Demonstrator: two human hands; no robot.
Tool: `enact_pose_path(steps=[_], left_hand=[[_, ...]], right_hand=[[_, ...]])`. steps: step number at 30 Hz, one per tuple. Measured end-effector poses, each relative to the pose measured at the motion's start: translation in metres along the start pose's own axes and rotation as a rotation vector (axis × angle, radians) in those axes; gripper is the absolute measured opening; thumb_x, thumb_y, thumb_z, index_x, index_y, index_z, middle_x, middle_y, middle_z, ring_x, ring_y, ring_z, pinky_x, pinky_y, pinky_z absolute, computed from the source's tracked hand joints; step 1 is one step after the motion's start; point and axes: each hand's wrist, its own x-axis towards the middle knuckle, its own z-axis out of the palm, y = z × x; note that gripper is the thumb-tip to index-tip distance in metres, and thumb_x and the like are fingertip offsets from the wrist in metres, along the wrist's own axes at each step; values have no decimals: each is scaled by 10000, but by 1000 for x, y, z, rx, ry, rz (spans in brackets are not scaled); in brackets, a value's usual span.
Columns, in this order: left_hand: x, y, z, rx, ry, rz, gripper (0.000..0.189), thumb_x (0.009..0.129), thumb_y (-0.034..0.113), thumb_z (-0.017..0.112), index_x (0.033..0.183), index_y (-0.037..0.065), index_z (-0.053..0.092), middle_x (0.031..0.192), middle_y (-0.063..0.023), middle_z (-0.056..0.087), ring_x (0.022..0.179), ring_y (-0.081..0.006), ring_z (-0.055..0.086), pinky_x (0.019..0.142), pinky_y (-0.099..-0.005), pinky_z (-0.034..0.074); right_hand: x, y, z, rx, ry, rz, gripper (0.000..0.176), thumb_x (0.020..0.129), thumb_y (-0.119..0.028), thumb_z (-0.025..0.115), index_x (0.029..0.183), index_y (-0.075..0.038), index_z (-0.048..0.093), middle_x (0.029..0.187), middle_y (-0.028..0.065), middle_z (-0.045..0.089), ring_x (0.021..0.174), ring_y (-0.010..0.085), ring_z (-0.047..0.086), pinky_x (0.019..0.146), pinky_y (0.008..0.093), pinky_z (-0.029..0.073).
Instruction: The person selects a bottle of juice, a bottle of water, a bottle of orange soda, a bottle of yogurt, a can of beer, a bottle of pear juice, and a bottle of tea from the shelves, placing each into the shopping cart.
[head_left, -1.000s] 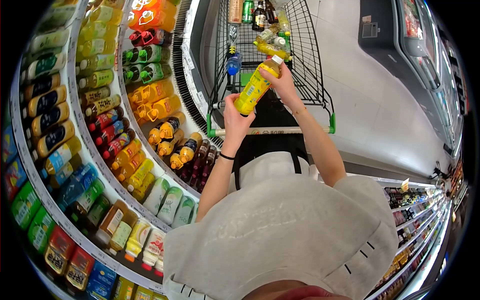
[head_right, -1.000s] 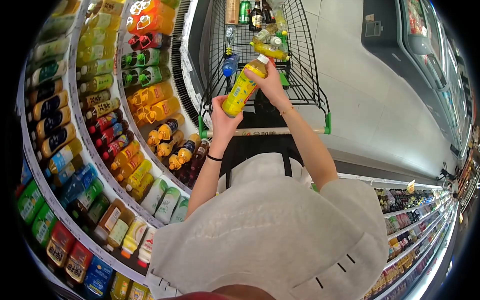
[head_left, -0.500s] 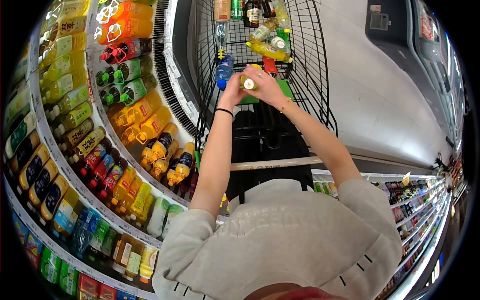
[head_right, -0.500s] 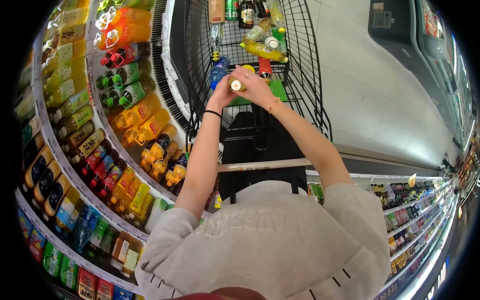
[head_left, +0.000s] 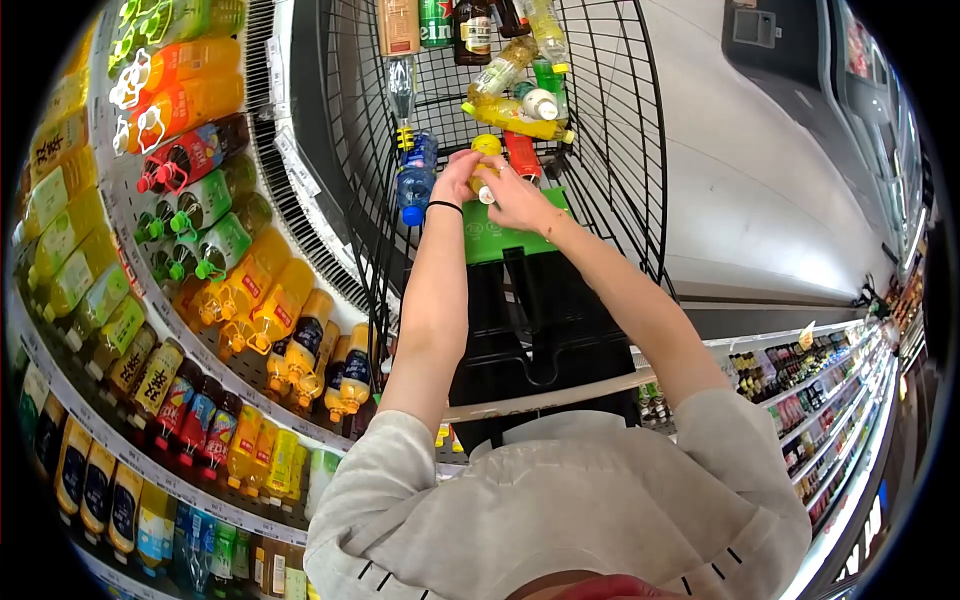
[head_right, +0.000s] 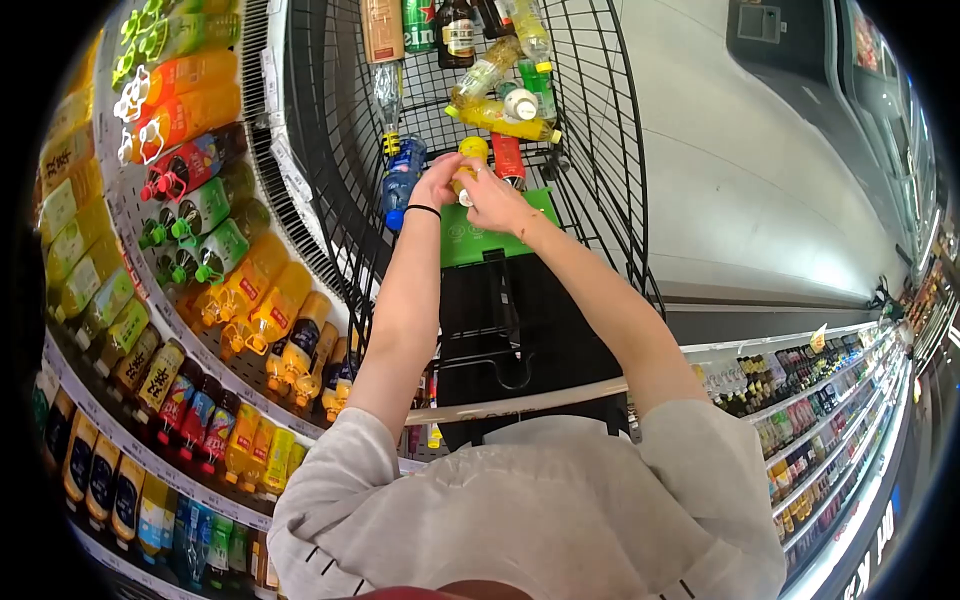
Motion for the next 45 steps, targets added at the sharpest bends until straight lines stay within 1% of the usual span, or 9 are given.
enact_pose_path(steps=[5, 14, 15, 19, 29, 32, 34, 38, 45], left_hand=[[60, -19, -5, 109, -26, 98, 661, 858, 35, 732, 1387, 112, 344, 1248, -181, 561, 1081, -337, 663, 802, -490, 618], [79, -31, 8, 634, 111, 299, 713, 846, 283, 774, 1364, -30, 397, 1225, -247, 654, 1129, -355, 671, 954, -411, 527], [83, -32, 8, 700, 116, 294, 717, 856, 340, 754, 1362, -30, 406, 1251, -255, 654, 1146, -380, 667, 1003, -431, 497], [49, -17, 22, 1106, 194, 293, 779, 881, 544, 638, 1398, -5, 444, 1379, -291, 596, 1278, -459, 569, 1173, -501, 317], [19, -6, 32, 1182, 388, 397, 712, 903, 488, 634, 1444, 51, 480, 1412, -303, 523, 1315, -473, 508, 1121, -533, 405], [20, -2, 48, 1313, 458, 882, 701, 897, 382, 679, 1470, 34, 475, 1351, -258, 582, 1161, -428, 616, 1028, -499, 491], [11, 10, 75, 780, 13, 690, 746, 851, 267, 752, 1494, 44, 445, 1308, -233, 575, 1090, -380, 651, 935, -455, 543], [0, 8, 107, 714, 132, 899, 830, 808, 209, 796, 1526, 74, 403, 1336, -230, 518, 1068, -331, 670, 884, -409, 570], [-20, 13, 129, 847, 23, 1015, 675, 799, 183, 844, 1410, 172, 558, 1441, -225, 412, 1224, -465, 563, 1035, -481, 513]], right_hand=[[-13, 27, -27, 124, 569, 121, 204, 830, -40, 619, 1033, -28, 641, 1020, 161, 628, 1004, 356, 634, 879, 451, 528], [43, 219, 22, 1216, 823, 1148, 287, 996, -160, 497, 1189, -17, 655, 1185, 186, 689, 987, 329, 701, 770, 419, 554], [41, 212, 12, 1395, 796, 1118, 428, 1023, -113, 457, 1421, 39, 498, 1300, 220, 590, 1100, 291, 619, 998, 411, 547], [58, 230, 28, 1817, 830, 974, 480, 1048, -235, 387, 1440, 40, 420, 1491, 245, 442, 1441, 340, 408, 1219, 450, 360], [82, 252, 34, 2258, 963, 889, 394, 1074, -183, 368, 1383, 3, 525, 1426, 191, 545, 1315, 331, 551, 1127, 499, 463], [80, 246, 30, 2198, 1002, 1019, 375, 1073, -174, 375, 1371, -11, 536, 1381, 177, 573, 1271, 322, 580, 1102, 495, 483], [77, 247, 33, 2181, 984, 1023, 346, 1059, -204, 420, 1330, -39, 558, 1314, 138, 575, 1207, 269, 596, 1093, 463, 487], [69, 252, 41, 2282, 823, 661, 384, 1099, -202, 336, 1404, -44, 508, 1404, 176, 578, 1299, 333, 580, 1130, 509, 471], [52, 217, 19, 1903, 847, 689, 410, 1127, -235, 384, 1477, -41, 479, 1427, 163, 586, 1294, 298, 595, 1095, 461, 491]])
